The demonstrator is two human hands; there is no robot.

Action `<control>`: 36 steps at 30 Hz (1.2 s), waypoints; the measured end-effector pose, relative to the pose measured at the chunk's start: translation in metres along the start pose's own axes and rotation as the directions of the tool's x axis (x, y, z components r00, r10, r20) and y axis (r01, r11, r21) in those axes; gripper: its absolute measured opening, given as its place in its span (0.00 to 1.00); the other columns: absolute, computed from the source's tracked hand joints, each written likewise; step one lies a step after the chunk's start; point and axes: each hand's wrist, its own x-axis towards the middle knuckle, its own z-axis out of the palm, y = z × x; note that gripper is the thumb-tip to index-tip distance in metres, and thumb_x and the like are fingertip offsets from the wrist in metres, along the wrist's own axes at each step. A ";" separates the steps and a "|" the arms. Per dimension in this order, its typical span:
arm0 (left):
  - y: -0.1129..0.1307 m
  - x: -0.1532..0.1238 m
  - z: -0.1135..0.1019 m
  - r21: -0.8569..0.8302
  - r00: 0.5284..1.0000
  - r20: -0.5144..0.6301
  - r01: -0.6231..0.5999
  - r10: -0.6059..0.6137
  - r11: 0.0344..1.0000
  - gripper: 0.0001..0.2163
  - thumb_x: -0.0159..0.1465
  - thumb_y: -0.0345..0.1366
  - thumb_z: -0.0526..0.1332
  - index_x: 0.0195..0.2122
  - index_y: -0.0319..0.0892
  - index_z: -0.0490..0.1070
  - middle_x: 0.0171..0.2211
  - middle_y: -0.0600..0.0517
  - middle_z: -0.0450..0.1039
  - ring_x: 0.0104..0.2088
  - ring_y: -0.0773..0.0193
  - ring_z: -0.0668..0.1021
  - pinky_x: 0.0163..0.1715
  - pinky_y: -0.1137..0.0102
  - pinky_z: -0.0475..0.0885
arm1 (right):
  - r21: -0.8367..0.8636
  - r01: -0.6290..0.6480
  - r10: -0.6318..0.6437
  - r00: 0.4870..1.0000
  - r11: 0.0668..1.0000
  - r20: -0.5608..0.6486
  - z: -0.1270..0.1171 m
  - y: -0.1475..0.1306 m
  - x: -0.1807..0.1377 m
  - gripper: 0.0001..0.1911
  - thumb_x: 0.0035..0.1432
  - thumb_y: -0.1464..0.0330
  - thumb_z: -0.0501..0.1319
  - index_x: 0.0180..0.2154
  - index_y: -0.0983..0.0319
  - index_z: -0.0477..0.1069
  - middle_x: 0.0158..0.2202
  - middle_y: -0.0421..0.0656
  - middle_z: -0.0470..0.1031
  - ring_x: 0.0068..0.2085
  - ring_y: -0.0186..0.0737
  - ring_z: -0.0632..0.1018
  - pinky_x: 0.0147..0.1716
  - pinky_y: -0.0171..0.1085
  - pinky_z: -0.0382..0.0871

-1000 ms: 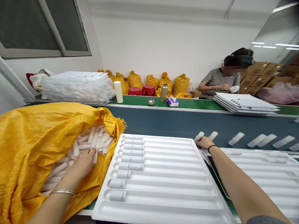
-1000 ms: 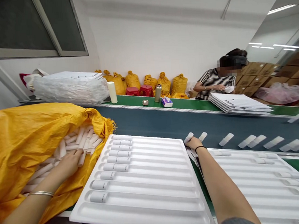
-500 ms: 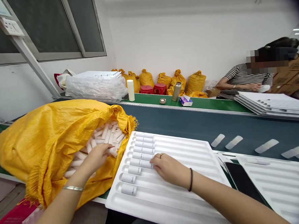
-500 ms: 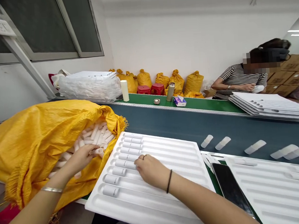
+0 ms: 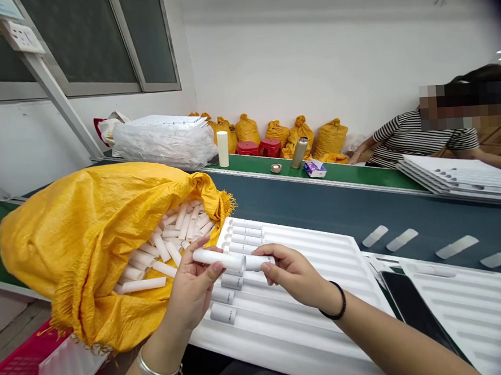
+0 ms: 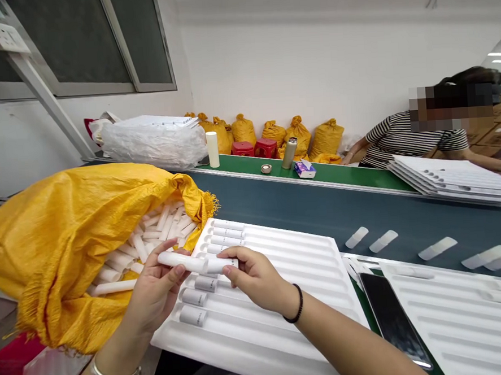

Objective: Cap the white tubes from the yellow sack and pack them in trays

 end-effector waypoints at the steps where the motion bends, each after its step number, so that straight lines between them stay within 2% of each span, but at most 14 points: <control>1: -0.001 0.000 0.002 0.004 1.000 -0.004 0.014 -0.014 1.000 0.25 0.50 0.32 0.71 0.48 0.48 0.67 0.36 0.55 0.77 0.37 0.72 0.78 0.40 0.77 0.73 | -0.009 0.035 -0.035 0.998 0.999 -0.054 -0.003 -0.002 -0.004 0.15 0.61 0.62 0.56 0.48 0.61 0.68 0.33 0.43 0.72 0.28 0.33 0.72 0.27 0.34 0.69; 4: -0.004 -0.001 0.005 0.103 0.998 0.005 0.064 -0.065 0.993 0.17 0.50 0.36 0.72 0.40 0.41 0.72 0.35 0.52 0.78 0.35 0.70 0.79 0.39 0.77 0.73 | -0.248 0.188 -0.232 0.960 0.950 -0.159 -0.013 -0.006 -0.013 0.14 0.61 0.67 0.58 0.49 0.58 0.70 0.39 0.45 0.73 0.38 0.38 0.74 0.37 0.38 0.71; 7: -0.006 -0.004 0.007 0.152 0.989 0.032 0.137 -0.143 0.979 0.18 0.50 0.41 0.71 0.39 0.39 0.73 0.33 0.51 0.78 0.32 0.67 0.79 0.36 0.74 0.75 | -0.410 0.346 -0.393 0.919 0.844 -0.033 -0.023 -0.011 -0.021 0.18 0.62 0.74 0.55 0.53 0.57 0.68 0.47 0.48 0.69 0.48 0.41 0.72 0.47 0.41 0.69; 10: -0.008 -0.009 0.009 0.232 0.979 0.085 0.161 -0.185 0.959 0.19 0.51 0.44 0.70 0.40 0.40 0.73 0.30 0.51 0.78 0.30 0.65 0.79 0.33 0.72 0.75 | -0.463 0.406 -0.434 0.900 0.788 0.050 -0.028 -0.016 -0.026 0.20 0.62 0.76 0.54 0.55 0.56 0.66 0.48 0.48 0.68 0.49 0.40 0.72 0.47 0.41 0.70; 12: -0.008 -0.012 0.010 0.429 0.970 0.170 0.087 -0.176 0.899 0.18 0.54 0.44 0.68 0.42 0.40 0.74 0.29 0.50 0.77 0.30 0.63 0.79 0.32 0.70 0.74 | -0.490 0.392 -0.428 0.903 0.779 0.043 -0.029 -0.019 -0.028 0.19 0.63 0.75 0.54 0.54 0.56 0.65 0.47 0.48 0.70 0.48 0.40 0.72 0.47 0.41 0.70; 14: -0.005 -0.015 0.009 0.634 0.950 0.288 -0.095 -0.121 0.767 0.16 0.57 0.43 0.65 0.45 0.42 0.74 0.32 0.49 0.77 0.32 0.61 0.78 0.34 0.68 0.74 | -0.509 0.359 -0.396 0.917 0.782 0.038 -0.030 -0.021 -0.028 0.17 0.63 0.72 0.54 0.53 0.57 0.65 0.46 0.48 0.72 0.48 0.41 0.73 0.47 0.42 0.69; 16: -0.002 -0.017 0.009 0.730 0.916 0.400 -0.309 -0.015 0.609 0.15 0.60 0.40 0.62 0.47 0.44 0.74 0.37 0.48 0.77 0.37 0.59 0.78 0.38 0.67 0.73 | -0.518 0.320 -0.347 0.937 0.793 0.047 -0.031 -0.020 -0.027 0.15 0.64 0.69 0.54 0.52 0.58 0.66 0.45 0.48 0.73 0.46 0.41 0.74 0.46 0.42 0.69; 18: 0.001 -0.019 0.008 0.741 0.865 0.489 -0.481 0.114 0.468 0.14 0.62 0.38 0.60 0.49 0.45 0.72 0.39 0.48 0.76 0.40 0.59 0.78 0.41 0.66 0.73 | -0.522 0.250 -0.276 0.961 0.816 0.030 -0.031 -0.018 -0.027 0.14 0.64 0.66 0.54 0.50 0.58 0.67 0.43 0.47 0.74 0.42 0.41 0.75 0.43 0.40 0.70; 21: 0.002 -0.022 0.008 0.708 0.762 0.589 -0.647 0.268 0.282 0.15 0.63 0.33 0.59 0.51 0.44 0.70 0.40 0.47 0.76 0.42 0.59 0.77 0.43 0.67 0.72 | -0.441 0.103 -0.143 0.988 0.892 -0.060 -0.027 -0.013 -0.026 0.14 0.63 0.63 0.55 0.48 0.60 0.70 0.33 0.44 0.73 0.32 0.37 0.73 0.33 0.36 0.70; 24: 0.001 -0.023 0.008 0.659 0.656 0.665 -0.740 0.357 0.132 0.20 0.62 0.28 0.59 0.56 0.45 0.65 0.41 0.47 0.75 0.42 0.60 0.76 0.45 0.67 0.71 | -0.199 -0.033 0.017 0.997 0.979 -0.081 -0.023 -0.010 -0.025 0.16 0.62 0.60 0.56 0.45 0.62 0.71 0.28 0.41 0.70 0.27 0.33 0.70 0.27 0.33 0.68; 26: 0.001 -0.023 0.009 0.628 0.597 0.705 -0.776 0.382 0.053 0.24 0.62 0.26 0.59 0.59 0.46 0.62 0.40 0.47 0.75 0.41 0.60 0.76 0.44 0.66 0.72 | -0.041 -0.113 0.110 0.992 0.993 -0.060 -0.020 -0.009 -0.025 0.17 0.61 0.58 0.57 0.44 0.63 0.71 0.28 0.41 0.70 0.26 0.32 0.70 0.26 0.32 0.68; 30: 0.001 -0.022 0.014 0.572 0.530 0.760 -0.820 0.376 -0.001 0.28 0.61 0.24 0.59 0.62 0.49 0.58 0.38 0.48 0.76 0.38 0.59 0.76 0.41 0.65 0.73 | 0.042 -0.156 0.157 0.987 0.987 -0.020 -0.017 -0.012 -0.030 0.17 0.60 0.59 0.58 0.44 0.64 0.70 0.29 0.41 0.70 0.26 0.31 0.70 0.26 0.32 0.68; 34: -0.005 -0.028 0.020 0.572 0.534 0.749 -0.820 0.393 0.025 0.29 0.60 0.24 0.59 0.62 0.50 0.57 0.39 0.47 0.76 0.39 0.57 0.77 0.42 0.65 0.73 | -0.150 -0.024 0.016 0.998 0.988 -0.054 -0.011 -0.019 -0.041 0.14 0.63 0.63 0.54 0.45 0.63 0.71 0.31 0.42 0.72 0.29 0.32 0.70 0.30 0.33 0.68; 36: -0.013 -0.030 0.018 0.543 0.521 0.777 -0.839 0.352 0.044 0.31 0.60 0.24 0.58 0.63 0.51 0.55 0.38 0.48 0.76 0.38 0.58 0.77 0.41 0.66 0.73 | -0.273 0.029 -0.025 1.000 0.962 0.019 -0.007 -0.021 -0.045 0.14 0.62 0.64 0.56 0.46 0.62 0.71 0.34 0.42 0.73 0.33 0.34 0.72 0.35 0.33 0.68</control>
